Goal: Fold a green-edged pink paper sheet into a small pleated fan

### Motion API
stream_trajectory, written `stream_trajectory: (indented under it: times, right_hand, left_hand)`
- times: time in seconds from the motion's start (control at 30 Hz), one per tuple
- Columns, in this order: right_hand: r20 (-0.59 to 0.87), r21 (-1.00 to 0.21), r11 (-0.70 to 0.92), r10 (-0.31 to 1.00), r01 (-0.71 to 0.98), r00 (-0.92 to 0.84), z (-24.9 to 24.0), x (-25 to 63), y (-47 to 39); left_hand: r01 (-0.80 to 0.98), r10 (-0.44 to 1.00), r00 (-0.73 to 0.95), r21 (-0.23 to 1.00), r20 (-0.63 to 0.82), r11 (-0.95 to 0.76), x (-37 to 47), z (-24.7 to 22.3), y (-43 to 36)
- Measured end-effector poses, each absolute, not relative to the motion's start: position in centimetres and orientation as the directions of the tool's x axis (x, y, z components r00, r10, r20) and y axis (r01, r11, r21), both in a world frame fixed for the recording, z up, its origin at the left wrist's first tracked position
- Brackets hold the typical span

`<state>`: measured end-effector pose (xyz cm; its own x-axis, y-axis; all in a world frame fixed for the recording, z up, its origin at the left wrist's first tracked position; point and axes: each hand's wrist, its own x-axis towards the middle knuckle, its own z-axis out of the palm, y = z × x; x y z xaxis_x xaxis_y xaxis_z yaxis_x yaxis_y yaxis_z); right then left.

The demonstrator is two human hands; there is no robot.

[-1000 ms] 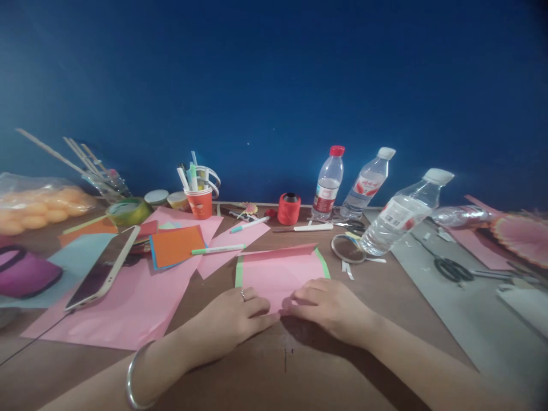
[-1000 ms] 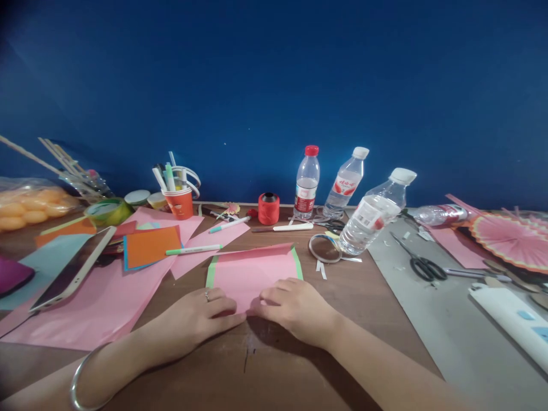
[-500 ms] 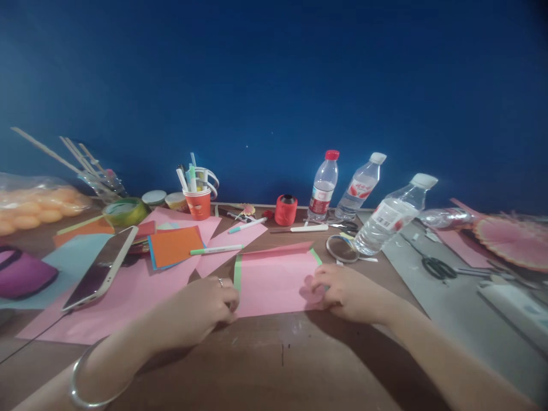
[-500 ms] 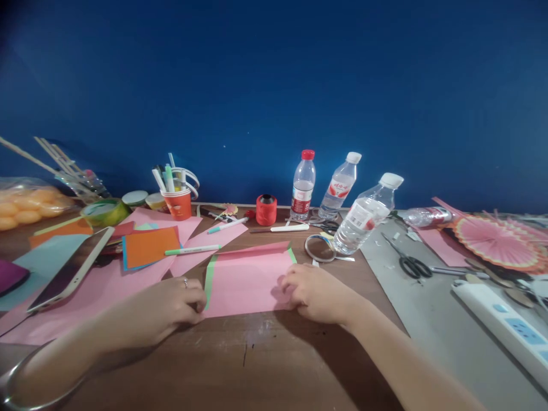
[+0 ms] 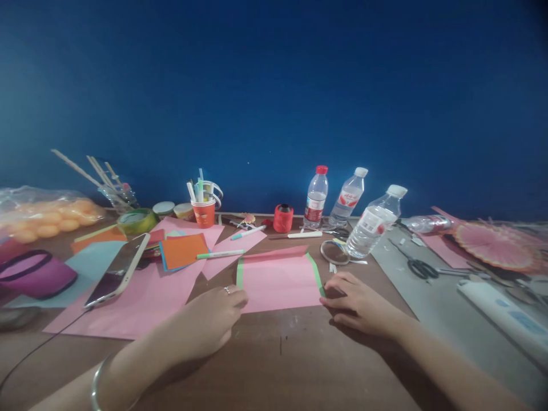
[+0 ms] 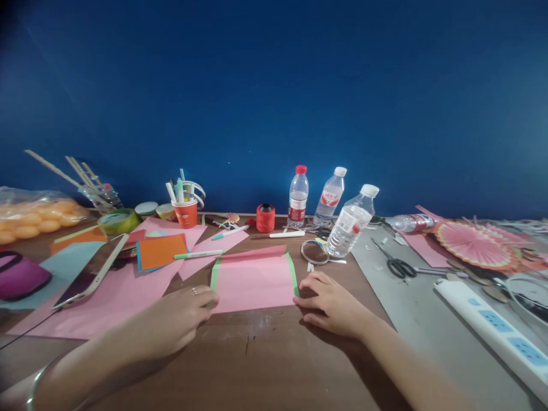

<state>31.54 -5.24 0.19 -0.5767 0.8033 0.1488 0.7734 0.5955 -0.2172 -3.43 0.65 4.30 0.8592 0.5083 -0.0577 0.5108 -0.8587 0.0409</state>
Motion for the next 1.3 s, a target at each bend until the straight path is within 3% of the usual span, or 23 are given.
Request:
stream_trajectory:
  times: [0.17,0.4,0.67,0.83,1.03,1.3]
  right_hand:
    - [0.162,-0.195,0.564,0.826,0.803,-0.541,0.4,29.0,-3.8]
    - [0.124,-0.168,0.652,0.758,0.739,-0.641,0.4,24.2,-1.8]
    - [0.249,-0.026,0.685,0.71,0.728,-0.659,-1.3,24.0,-2.3]
    - [0.258,-0.037,0.687,0.708,0.726,-0.657,-1.8,23.8,-2.2]
    - [0.289,-0.095,0.671,0.726,0.736,-0.624,-1.6,23.7,-1.9]
    - [0.388,0.073,0.684,0.651,0.726,-0.653,-3.1,23.6,-1.6]
  left_hand:
    - [0.542,0.543,0.839,-0.024,-0.039,-0.84,0.0,3.2,0.8]
    - [0.524,0.524,0.851,-0.108,0.037,-0.845,0.8,0.7,1.3]
    - [0.513,0.507,0.858,-0.158,0.081,-0.844,1.2,0.4,0.6]
    - [0.493,0.49,0.869,-0.183,0.065,-0.851,1.4,0.0,0.6]
    - [0.489,0.486,0.872,-0.153,0.058,-0.859,1.4,-0.1,1.0]
    - [0.537,0.531,0.844,-0.086,0.081,-0.839,1.6,0.4,1.1]
